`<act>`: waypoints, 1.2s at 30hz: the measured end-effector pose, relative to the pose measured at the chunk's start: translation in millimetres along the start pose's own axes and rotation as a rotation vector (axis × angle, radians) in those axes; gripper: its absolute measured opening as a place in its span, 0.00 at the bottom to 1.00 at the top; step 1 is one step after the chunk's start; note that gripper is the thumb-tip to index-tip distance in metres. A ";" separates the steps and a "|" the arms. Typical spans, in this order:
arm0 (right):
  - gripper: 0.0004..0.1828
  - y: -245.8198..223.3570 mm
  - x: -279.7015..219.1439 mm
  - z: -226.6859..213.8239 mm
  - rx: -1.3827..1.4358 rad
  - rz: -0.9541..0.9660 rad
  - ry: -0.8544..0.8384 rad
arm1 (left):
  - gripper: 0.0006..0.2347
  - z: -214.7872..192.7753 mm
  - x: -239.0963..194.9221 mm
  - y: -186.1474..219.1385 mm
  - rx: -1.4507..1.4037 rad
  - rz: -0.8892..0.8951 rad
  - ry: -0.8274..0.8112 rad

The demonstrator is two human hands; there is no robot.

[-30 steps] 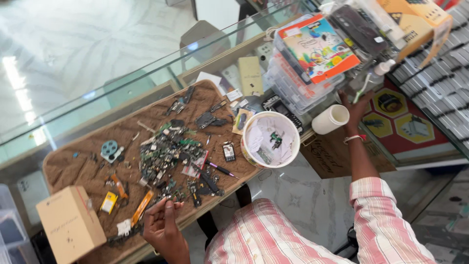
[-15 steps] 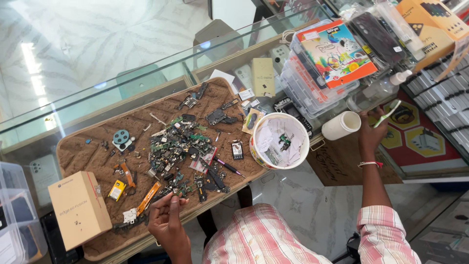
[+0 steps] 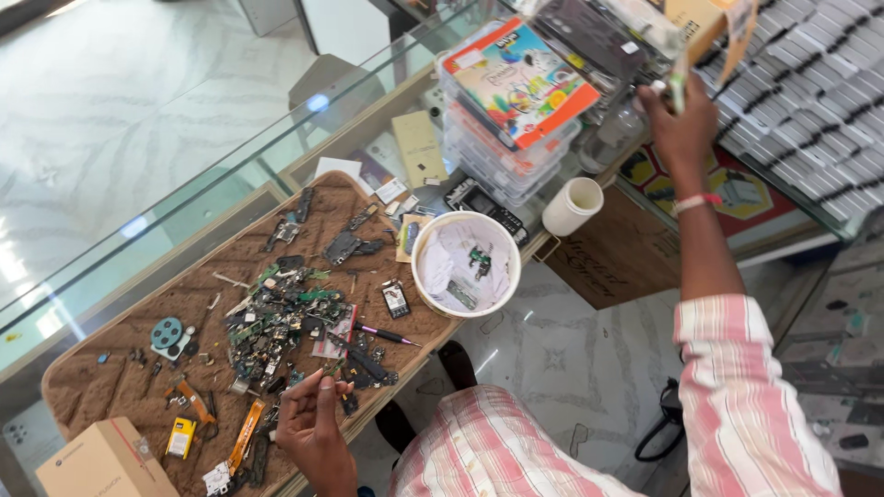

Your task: The person sorts small electronic components and circuit boards on a cluttered workbench. They pick up various parts, examine them, and place some into a white container while others remain on the mat. The person also handles a disassembled mobile phone and a screwdriver during the process.

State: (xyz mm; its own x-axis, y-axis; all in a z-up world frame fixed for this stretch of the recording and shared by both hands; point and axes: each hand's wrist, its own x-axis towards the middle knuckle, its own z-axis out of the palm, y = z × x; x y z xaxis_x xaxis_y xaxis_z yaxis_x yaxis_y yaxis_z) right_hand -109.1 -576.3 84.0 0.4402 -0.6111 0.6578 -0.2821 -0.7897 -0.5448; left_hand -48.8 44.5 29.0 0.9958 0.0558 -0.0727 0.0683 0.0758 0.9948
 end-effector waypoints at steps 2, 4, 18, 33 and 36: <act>0.19 -8.7 7.4 1.7 -0.142 -0.029 -0.061 | 0.06 7.1 -4.0 2.6 -0.025 0.015 -0.026; 0.21 -13.4 2.7 0.6 -0.226 -0.066 -0.098 | 0.06 10.6 -6.8 7.8 -0.048 0.025 -0.040; 0.22 -58.4 -224.3 -154.2 -0.318 0.232 0.051 | 0.09 -68.1 98.0 -112.8 -0.129 0.064 -0.572; 0.24 61.1 -489.6 -286.9 -0.494 0.940 -0.039 | 0.04 93.2 -82.0 -70.7 0.053 -0.019 -0.945; 0.25 127.3 -511.5 -288.6 -0.558 0.965 -0.087 | 0.04 142.8 -116.0 -73.2 0.059 -0.087 -0.951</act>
State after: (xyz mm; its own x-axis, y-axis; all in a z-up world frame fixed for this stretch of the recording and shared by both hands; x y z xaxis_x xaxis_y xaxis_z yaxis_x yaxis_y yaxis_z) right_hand -616.2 -380.0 -171.8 -0.1179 -0.9924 0.0353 -0.8711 0.0863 -0.4834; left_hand -160.6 -109.8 -25.2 0.6176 -0.7820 -0.0841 0.1215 -0.0107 0.9925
